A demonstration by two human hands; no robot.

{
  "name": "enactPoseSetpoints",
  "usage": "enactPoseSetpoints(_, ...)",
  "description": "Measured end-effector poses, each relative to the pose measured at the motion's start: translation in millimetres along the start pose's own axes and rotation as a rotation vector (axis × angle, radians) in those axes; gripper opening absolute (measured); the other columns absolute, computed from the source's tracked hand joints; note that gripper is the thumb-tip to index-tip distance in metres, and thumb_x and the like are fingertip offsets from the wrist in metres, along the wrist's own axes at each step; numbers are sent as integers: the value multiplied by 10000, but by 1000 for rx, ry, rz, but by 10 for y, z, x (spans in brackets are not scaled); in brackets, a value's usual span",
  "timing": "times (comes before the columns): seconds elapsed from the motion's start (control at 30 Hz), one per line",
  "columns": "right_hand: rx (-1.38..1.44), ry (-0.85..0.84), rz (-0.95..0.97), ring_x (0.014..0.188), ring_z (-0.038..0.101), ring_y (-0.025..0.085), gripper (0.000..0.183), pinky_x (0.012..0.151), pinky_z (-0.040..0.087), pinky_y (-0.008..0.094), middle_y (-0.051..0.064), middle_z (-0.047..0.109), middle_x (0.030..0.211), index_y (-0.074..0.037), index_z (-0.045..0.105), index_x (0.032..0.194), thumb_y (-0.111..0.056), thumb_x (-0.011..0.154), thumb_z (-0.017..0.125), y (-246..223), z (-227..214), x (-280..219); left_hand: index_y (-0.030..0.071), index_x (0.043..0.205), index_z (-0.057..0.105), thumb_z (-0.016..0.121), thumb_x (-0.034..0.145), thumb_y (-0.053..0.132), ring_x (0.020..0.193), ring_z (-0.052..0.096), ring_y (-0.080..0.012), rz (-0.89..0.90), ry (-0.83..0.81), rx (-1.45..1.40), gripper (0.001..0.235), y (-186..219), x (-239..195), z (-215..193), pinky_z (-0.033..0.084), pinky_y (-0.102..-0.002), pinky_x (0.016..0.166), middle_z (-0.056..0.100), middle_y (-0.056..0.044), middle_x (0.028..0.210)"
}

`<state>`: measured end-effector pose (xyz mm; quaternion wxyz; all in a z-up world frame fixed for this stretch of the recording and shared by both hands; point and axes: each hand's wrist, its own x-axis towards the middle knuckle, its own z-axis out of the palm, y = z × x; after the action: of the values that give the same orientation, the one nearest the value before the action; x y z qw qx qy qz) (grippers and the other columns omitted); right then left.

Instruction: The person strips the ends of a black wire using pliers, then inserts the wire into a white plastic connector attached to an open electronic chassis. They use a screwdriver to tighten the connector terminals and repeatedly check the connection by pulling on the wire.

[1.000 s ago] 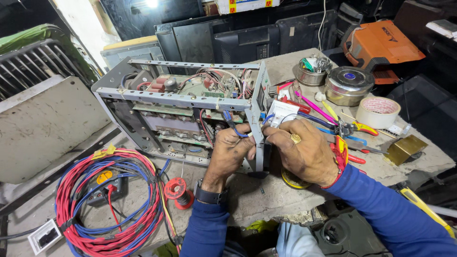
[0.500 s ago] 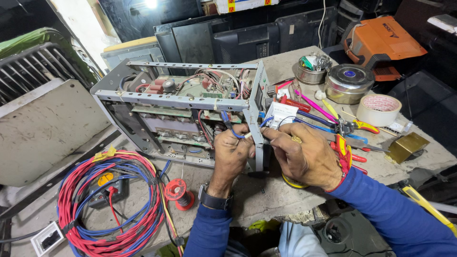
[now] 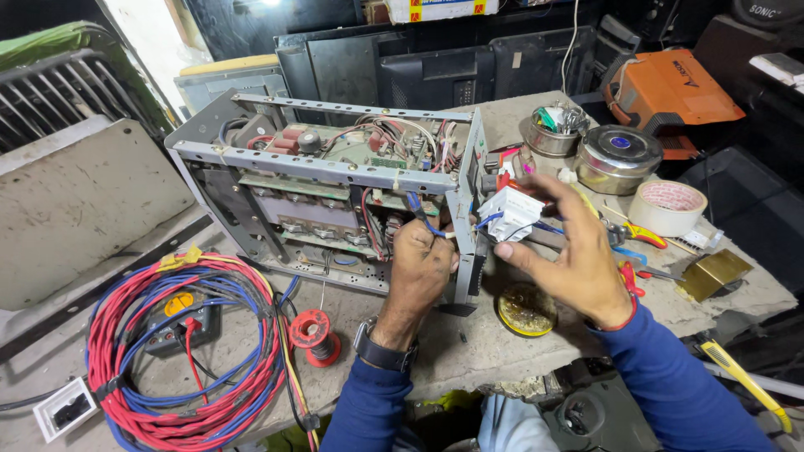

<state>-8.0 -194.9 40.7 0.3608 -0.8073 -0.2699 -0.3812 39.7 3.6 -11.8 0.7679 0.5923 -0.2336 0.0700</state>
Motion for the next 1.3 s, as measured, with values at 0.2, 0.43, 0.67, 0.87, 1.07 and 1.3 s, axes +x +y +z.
enactPoseSetpoints(0.2, 289, -173, 225, 1030, 662, 114, 608, 952, 520, 280, 95, 736, 1125, 25, 622, 1357, -93, 804, 845, 145, 16, 13, -24, 1080, 707, 444, 831, -128, 840, 663, -122, 369, 85, 355, 377, 62, -2, 28, 556, -293, 764, 715, -55, 921)
enactPoseSetpoints(0.43, -46, -20, -98, 1080, 697, 150, 524, 958, 542, 285, 126, 715, 1181, 31, 625, 1288, -34, 810, 828, 18, 3, 1, -32, 1099, 726, 404, 836, -162, 936, 696, -120, 292, 7, 103, 436, 22, -4, 51, 567, -270, 878, 760, -80, 989)
enactPoseSetpoints(0.67, 146, -118, 43, 1019, 710, 147, 551, 916, 548, 280, 109, 743, 1123, 37, 634, 1281, -39, 782, 854, 47, 53, 87, -57, 1070, 712, 492, 867, -170, 889, 638, -52, 288, 216, -47, 321, -145, 12, 148, 523, -222, 799, 733, -41, 965)
enactPoseSetpoints(0.87, 0, -84, -95, 988, 715, 177, 557, 903, 542, 288, 121, 735, 1108, 26, 651, 1227, -78, 737, 895, 64, 79, 98, -49, 1022, 699, 508, 872, -144, 856, 640, -64, 284, 268, 42, 261, -152, -4, 159, 539, -240, 784, 744, -45, 931)
enactPoseSetpoints(1.07, 38, -91, -79, 1023, 721, 189, 564, 919, 549, 296, 135, 738, 1160, 21, 650, 1252, -92, 754, 890, 92, 85, 96, -31, 1128, 635, 512, 996, -65, 915, 647, -98, 299, 118, 94, 183, -28, -122, 26, 539, -267, 834, 719, -67, 997)
enactPoseSetpoints(1.3, -30, -98, -76, 965, 724, 192, 545, 881, 544, 292, 128, 748, 1103, 21, 679, 1207, -104, 728, 908, 31, 45, 112, -20, 1184, 719, 554, 1001, -45, 836, 643, -59, 162, 181, 20, 247, -5, -108, 48, 547, -239, 738, 744, -41, 962)
